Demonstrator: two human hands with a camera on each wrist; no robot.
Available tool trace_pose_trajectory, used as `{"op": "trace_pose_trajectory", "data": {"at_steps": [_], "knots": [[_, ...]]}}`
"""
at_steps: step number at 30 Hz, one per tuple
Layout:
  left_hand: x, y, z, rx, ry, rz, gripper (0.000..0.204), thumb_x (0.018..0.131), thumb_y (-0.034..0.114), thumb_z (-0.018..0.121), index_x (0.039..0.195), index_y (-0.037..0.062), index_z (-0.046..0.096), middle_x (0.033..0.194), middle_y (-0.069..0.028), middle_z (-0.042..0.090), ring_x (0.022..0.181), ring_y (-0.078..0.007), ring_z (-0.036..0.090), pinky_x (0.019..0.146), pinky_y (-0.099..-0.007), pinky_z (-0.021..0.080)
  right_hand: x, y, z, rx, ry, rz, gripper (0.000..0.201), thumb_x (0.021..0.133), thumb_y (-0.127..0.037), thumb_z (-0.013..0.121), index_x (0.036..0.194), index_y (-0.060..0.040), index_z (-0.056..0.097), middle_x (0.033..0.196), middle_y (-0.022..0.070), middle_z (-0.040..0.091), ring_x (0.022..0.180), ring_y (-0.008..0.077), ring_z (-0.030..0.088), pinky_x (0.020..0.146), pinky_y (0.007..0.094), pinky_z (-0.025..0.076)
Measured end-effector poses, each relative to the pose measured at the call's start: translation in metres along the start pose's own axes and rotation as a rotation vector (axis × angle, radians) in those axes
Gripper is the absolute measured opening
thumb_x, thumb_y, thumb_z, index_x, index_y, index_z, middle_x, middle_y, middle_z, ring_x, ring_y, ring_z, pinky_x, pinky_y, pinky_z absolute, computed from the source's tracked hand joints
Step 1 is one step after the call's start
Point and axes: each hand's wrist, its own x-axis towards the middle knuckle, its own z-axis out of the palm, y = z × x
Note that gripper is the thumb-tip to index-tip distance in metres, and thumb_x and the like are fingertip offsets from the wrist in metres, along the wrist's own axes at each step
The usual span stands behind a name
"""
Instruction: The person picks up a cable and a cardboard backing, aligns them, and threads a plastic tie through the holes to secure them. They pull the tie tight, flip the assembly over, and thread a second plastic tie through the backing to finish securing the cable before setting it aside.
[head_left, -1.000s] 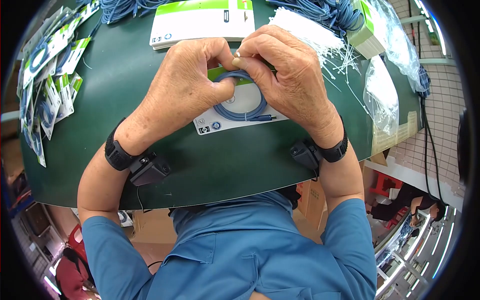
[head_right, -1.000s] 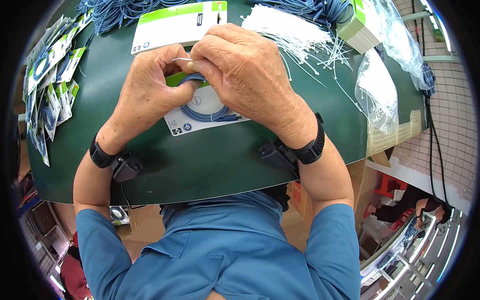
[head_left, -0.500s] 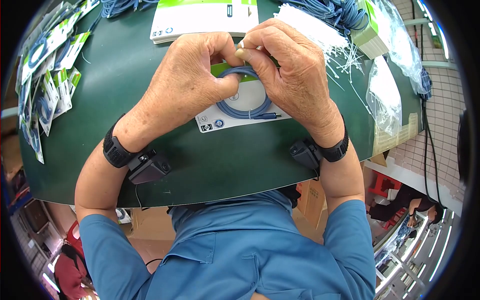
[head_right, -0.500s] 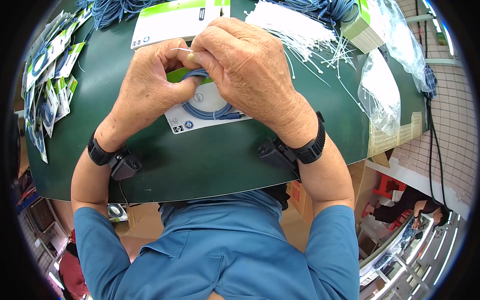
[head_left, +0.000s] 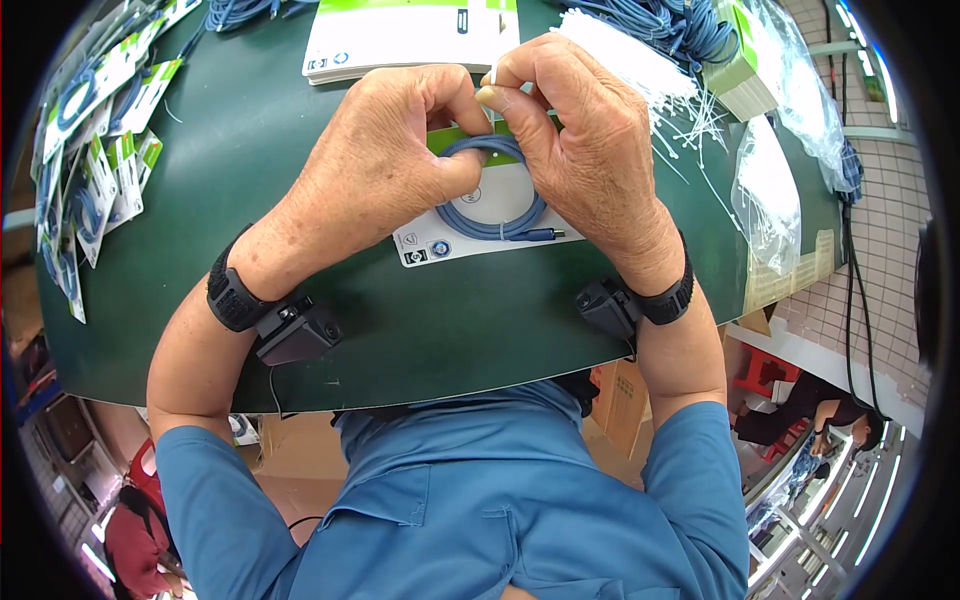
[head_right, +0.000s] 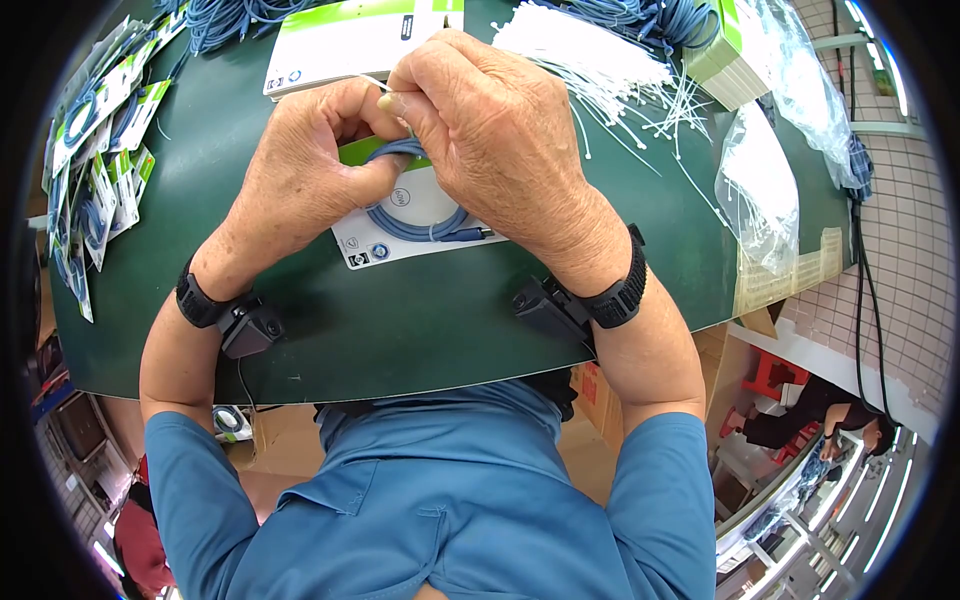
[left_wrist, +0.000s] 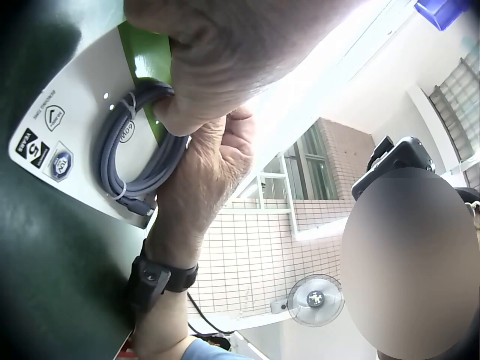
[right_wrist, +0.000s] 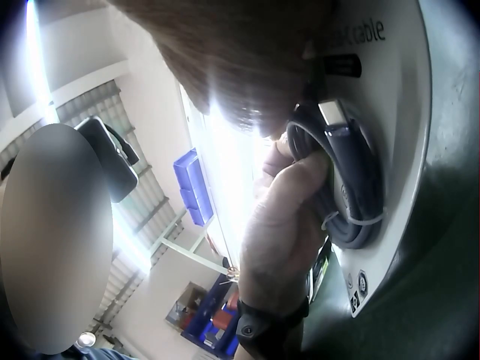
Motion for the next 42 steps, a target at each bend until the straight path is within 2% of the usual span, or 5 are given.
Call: {"op": "trace_pose_trajectory", "data": {"at_steps": [10, 17, 26, 33, 42], "knots": [[0.000, 0.002, -0.001, -0.011, -0.019, -0.023, 0.014, 0.075, 0.001, 0.069, 0.087, -0.0027, 0.063, 0.081, -0.0092, 0.065, 0.080, -0.0163, 0.063, 0.078, -0.0332, 0.054, -0.001, -0.001, -0.001, -0.014, -0.006, 0.019, 0.010, 0.091, -0.008, 0.075, 0.093, -0.0076, 0.065, 0.085, 0.0065, 0.067, 0.073, 0.0274, 0.069, 0.064, 0.0367, 0.055], [0.001, -0.002, -0.002, -0.021, -0.031, -0.013, 0.014, 0.075, 0.001, 0.069, 0.086, -0.0026, 0.063, 0.080, -0.0084, 0.065, 0.076, -0.0143, 0.061, 0.075, -0.0321, 0.054, -0.003, -0.003, -0.001, 0.071, -0.012, 0.123, 0.012, 0.091, -0.003, 0.077, 0.102, -0.0033, 0.071, 0.086, 0.0061, 0.071, 0.074, 0.0161, 0.069, 0.068, 0.0279, 0.055], [0.000, -0.001, -0.001, -0.123, -0.014, -0.014, 0.014, 0.075, -0.002, 0.069, 0.088, -0.0031, 0.065, 0.085, -0.0082, 0.070, 0.081, -0.0140, 0.066, 0.077, -0.0306, 0.056, 0.005, 0.000, -0.008, 0.067, -0.019, -0.074, 0.018, 0.091, -0.003, 0.075, 0.108, -0.0086, 0.078, 0.083, 0.0081, 0.070, 0.072, 0.0236, 0.069, 0.066, 0.0330, 0.056], [0.002, 0.007, -0.005, -0.134, -0.039, -0.058, 0.016, 0.076, -0.002, 0.069, 0.092, -0.0038, 0.068, 0.088, -0.0094, 0.072, 0.085, -0.0145, 0.069, 0.081, -0.0305, 0.057, 0.002, -0.014, -0.029, 0.244, -0.230, 0.135, 0.025, 0.095, 0.004, 0.068, 0.115, -0.0051, 0.080, 0.092, 0.0061, 0.073, 0.073, 0.0113, 0.067, 0.062, 0.0241, 0.052], [0.001, 0.002, -0.005, -0.150, -0.037, -0.012, 0.019, 0.076, 0.000, 0.067, 0.093, -0.0045, 0.074, 0.084, -0.0118, 0.072, 0.083, -0.0170, 0.070, 0.081, -0.0315, 0.058, 0.008, -0.014, -0.053, 0.694, -0.486, 0.414, 0.026, 0.094, 0.005, 0.069, 0.117, -0.0023, 0.079, 0.098, 0.0078, 0.074, 0.076, 0.0089, 0.067, 0.063, 0.0212, 0.052]]}}
